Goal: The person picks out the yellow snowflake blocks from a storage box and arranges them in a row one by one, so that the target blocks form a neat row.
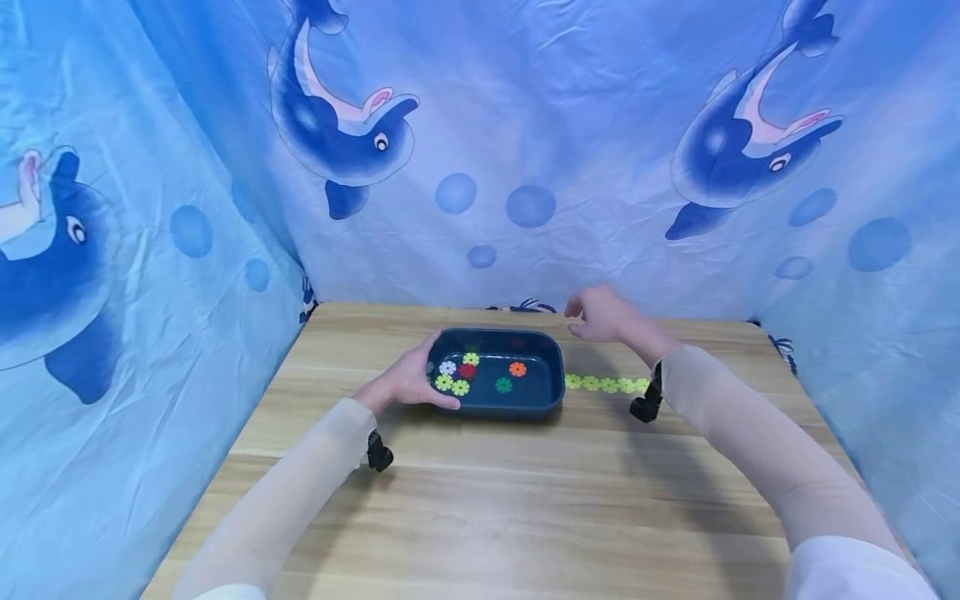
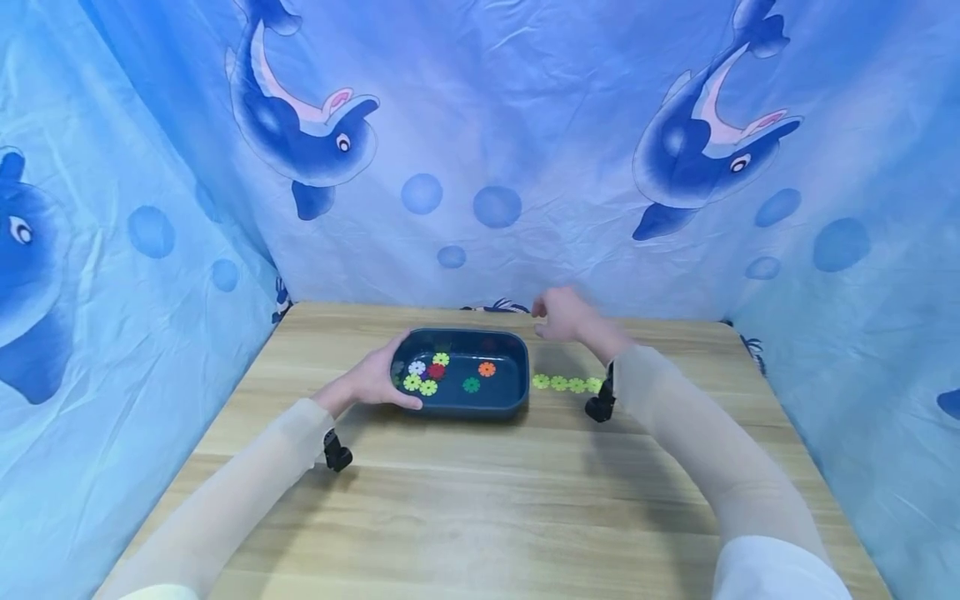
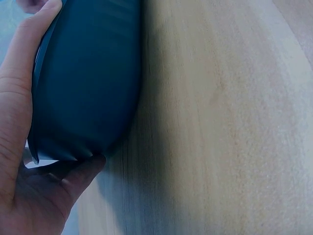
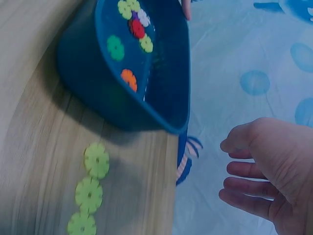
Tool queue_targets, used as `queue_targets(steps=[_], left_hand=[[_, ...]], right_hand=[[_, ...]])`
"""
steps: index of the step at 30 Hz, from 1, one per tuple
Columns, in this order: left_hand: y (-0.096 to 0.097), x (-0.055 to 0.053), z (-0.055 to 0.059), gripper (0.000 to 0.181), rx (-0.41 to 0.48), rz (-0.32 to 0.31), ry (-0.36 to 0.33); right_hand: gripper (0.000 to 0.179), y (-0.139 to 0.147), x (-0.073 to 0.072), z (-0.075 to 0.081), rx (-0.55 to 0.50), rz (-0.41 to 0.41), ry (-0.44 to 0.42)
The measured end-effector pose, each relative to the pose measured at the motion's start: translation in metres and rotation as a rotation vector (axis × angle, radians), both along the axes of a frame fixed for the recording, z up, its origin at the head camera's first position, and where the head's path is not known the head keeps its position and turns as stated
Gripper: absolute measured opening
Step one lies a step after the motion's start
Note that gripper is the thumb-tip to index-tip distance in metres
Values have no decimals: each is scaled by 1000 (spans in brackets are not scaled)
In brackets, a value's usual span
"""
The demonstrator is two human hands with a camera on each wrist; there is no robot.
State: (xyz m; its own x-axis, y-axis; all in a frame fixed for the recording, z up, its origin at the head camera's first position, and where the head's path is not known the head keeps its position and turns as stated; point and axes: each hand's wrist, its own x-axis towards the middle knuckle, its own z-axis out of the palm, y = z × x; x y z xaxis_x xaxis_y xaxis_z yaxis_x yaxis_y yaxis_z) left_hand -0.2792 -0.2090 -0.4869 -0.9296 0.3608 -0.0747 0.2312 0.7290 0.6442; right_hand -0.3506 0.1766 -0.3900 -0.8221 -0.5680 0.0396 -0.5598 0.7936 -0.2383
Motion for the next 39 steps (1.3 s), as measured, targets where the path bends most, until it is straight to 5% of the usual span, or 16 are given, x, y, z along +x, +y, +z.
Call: queue_targets(steps=[16, 26, 39], left_hand=[[4, -2, -2, 152, 6, -12, -8], [2, -1, 1, 146, 11, 6, -11], [-1, 0, -1, 142, 59, -17, 3]], right_hand=[[22, -57, -3, -4, -8, 56, -6], [24, -93, -4, -14, -9, 176, -34], [22, -140, 12, -46, -18, 269, -72]])
